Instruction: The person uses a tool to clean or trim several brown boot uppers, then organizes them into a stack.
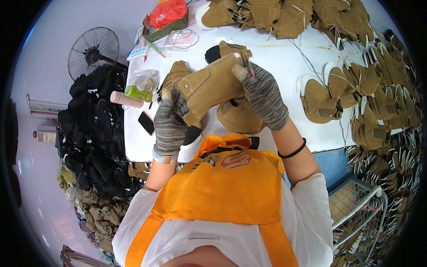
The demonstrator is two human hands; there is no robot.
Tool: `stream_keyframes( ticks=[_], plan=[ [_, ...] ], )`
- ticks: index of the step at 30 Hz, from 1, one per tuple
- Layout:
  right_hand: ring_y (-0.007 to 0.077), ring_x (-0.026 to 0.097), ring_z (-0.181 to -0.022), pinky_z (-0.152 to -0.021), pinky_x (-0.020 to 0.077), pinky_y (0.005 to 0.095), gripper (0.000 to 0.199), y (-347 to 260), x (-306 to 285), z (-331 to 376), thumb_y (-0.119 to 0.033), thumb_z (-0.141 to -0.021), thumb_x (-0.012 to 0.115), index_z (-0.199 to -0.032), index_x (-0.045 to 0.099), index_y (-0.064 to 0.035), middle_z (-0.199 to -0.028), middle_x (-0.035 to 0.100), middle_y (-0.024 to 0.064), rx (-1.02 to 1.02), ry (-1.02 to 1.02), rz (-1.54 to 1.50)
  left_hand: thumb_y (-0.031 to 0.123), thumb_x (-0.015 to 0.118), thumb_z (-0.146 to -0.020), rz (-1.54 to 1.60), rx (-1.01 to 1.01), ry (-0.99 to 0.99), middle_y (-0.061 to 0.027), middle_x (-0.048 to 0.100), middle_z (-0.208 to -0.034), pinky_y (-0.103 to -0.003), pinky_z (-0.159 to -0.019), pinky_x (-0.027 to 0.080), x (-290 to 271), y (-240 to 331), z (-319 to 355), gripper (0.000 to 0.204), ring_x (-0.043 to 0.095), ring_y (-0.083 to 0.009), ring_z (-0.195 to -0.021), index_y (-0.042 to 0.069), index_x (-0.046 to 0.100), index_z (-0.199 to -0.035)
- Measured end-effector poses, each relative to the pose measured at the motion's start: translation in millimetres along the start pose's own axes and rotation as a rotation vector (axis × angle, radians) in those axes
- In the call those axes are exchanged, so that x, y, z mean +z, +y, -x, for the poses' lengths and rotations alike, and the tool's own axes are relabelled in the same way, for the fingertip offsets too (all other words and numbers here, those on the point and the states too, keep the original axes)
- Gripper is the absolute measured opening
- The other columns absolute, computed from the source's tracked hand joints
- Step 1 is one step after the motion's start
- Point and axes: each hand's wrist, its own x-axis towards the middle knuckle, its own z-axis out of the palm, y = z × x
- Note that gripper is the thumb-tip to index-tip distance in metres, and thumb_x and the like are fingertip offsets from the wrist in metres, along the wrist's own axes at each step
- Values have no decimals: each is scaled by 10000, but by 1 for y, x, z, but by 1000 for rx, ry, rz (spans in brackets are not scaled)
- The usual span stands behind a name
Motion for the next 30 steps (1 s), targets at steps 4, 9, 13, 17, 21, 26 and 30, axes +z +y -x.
stream_keyframes(
  ticks=[4,9,13,17,21,26,30],
  plan=[
    [109,566,-762,-647,497,234,495,-1,-3,-7,-428,-863,643,-1148,616,-24,-887,621,53,32,-54,-30,408,445,-973,89,-8,0,-173,484,-1334,-403,-1036,403,-5,1,-3,565,488,-282,-1217,-9,394,-1350],
    [145,604,-895,-727,509,247,447,-8,9,-3,-317,-893,625,-1231,581,-28,-1049,649,72,-286,-288,95,428,489,-950,344,-209,-29,-158,470,-1348,-414,-1045,392,-23,-3,-6,599,478,-289,-1222,18,375,-1370],
    [103,594,-868,-704,512,262,391,-5,13,-5,-277,-898,620,-1219,596,-55,-1037,639,38,-581,-438,191,406,503,-947,243,-130,-30,-149,483,-1335,-405,-1038,402,-29,-6,-8,582,486,-287,-1214,17,383,-1363],
    [149,613,-902,-796,498,264,280,-5,26,3,-160,-904,587,-1161,620,-53,-1067,644,51,-858,-367,241,327,492,-952,-643,166,5,-150,471,-1340,-390,-1032,410,-57,-17,-15,538,480,-273,-1222,25,350,-1375],
    [150,590,-980,-890,468,274,220,-5,20,13,-141,-900,606,-1103,649,-67,-1074,652,45,-467,-130,-30,361,408,-970,-866,372,32,-129,410,-1399,-364,-1070,370,-61,-11,-19,564,440,-235,-1269,51,268,-1421],
    [130,581,-983,-872,473,257,326,8,14,5,-236,-923,598,-1169,601,-23,-1050,651,64,-296,-57,-111,396,397,-969,342,175,-391,-111,419,-1398,-359,-1063,375,-85,-24,-30,574,456,-220,-1255,59,291,-1423],
    [124,585,-966,-857,482,247,397,27,18,-1,-252,-923,605,-1229,548,-6,-1055,640,78,-286,-133,-73,408,449,-959,330,-31,-178,-154,595,-1112,-371,-921,511,-60,-14,-15,535,648,-256,-798,34,409,-1341]
  ],
)
